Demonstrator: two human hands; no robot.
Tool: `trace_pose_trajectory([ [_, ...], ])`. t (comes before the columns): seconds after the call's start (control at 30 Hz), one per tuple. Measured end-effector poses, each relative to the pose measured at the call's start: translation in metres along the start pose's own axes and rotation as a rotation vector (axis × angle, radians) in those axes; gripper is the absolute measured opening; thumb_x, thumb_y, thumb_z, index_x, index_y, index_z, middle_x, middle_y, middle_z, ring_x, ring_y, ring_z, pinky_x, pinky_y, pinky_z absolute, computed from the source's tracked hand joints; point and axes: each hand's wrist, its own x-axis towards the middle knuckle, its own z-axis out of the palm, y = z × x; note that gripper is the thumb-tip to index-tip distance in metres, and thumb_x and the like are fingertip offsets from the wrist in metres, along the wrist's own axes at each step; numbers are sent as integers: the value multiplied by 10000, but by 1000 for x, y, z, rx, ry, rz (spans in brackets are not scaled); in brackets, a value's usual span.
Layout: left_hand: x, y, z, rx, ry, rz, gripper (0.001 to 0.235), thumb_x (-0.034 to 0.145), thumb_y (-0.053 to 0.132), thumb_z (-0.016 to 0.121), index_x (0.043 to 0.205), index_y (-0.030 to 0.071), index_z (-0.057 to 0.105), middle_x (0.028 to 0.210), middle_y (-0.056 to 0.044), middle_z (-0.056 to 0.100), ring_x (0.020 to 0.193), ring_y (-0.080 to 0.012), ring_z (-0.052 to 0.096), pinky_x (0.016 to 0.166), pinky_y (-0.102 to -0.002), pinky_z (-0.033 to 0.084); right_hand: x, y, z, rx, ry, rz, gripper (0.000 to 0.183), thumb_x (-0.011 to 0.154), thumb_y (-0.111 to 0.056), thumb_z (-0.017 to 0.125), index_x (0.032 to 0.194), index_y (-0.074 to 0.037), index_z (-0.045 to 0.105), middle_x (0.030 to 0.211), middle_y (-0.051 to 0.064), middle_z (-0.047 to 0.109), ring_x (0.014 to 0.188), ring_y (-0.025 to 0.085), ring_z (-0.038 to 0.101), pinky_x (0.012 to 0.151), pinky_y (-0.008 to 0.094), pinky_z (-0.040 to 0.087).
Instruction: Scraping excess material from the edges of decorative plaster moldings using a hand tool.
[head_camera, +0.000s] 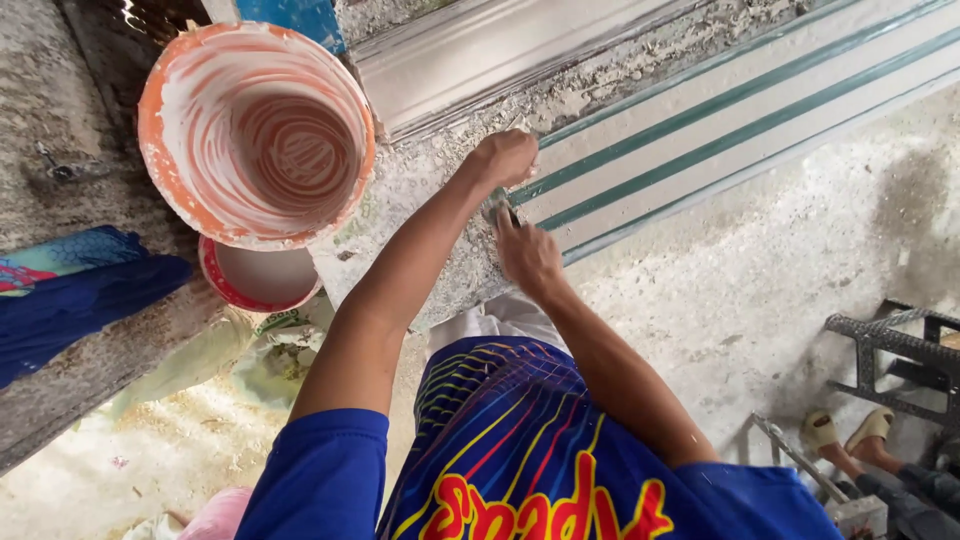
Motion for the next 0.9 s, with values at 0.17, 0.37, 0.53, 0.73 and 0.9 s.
trace_pose_trajectory([
  [0.17, 15, -19, 4, 36, 27, 6, 263, 901, 231, 757, 870, -30, 759, 902, -238, 751, 902, -418, 754, 772, -513, 636, 26, -1, 22, -13, -32, 39, 426, 1096, -194, 369, 1514, -130, 424, 787, 168, 681, 602, 212, 657, 557, 380, 563],
  [0.37, -45, 5, -25, 116, 96, -28, 200, 873, 178, 782, 829, -14, 750, 824, -211, 741, 831, -388, 765, 704, -496, 649, 44, -11, 36, -158, 7, 0, 384, 1050, -165, 410, 1419, -107, 500, 770, 98, 651, 661, 246, 700, 594, 401, 575],
  [0.53, -65, -8, -12, -75, 120, -47, 155, 920, 138, 713, 885, -2, 767, 879, -239, 747, 879, -437, 752, 761, -527, 624, -15, 24, 116, -42, -56, -15, 428, 1068, -322, 437, 1471, -178, 457, 887, 230, 699, 798, 449, 750, 672, 574, 605],
  [0.73, -63, -4, -6, -69, 152, -44, 136, 918, 155, 710, 852, 53, 771, 871, -202, 755, 865, -402, 760, 759, -514, 635, 17, 32, 167, 693, 215, 130, 316, 1079, -397, 338, 1229, -135, 430, 809, 412, 638, 808, 642, 647, 724, 712, 503],
  [0.9, -55, -28, 27, 185, 254, 46, 292, 1059, 251, 614, 1105, -26, 696, 946, -193, 620, 873, -346, 653, 1081, -405, 302, 95, 6, 142, 966, 312, 161, 335, 1100, -407, 280, 1201, -146, 464, 864, 305, 673, 801, 529, 703, 653, 588, 557],
])
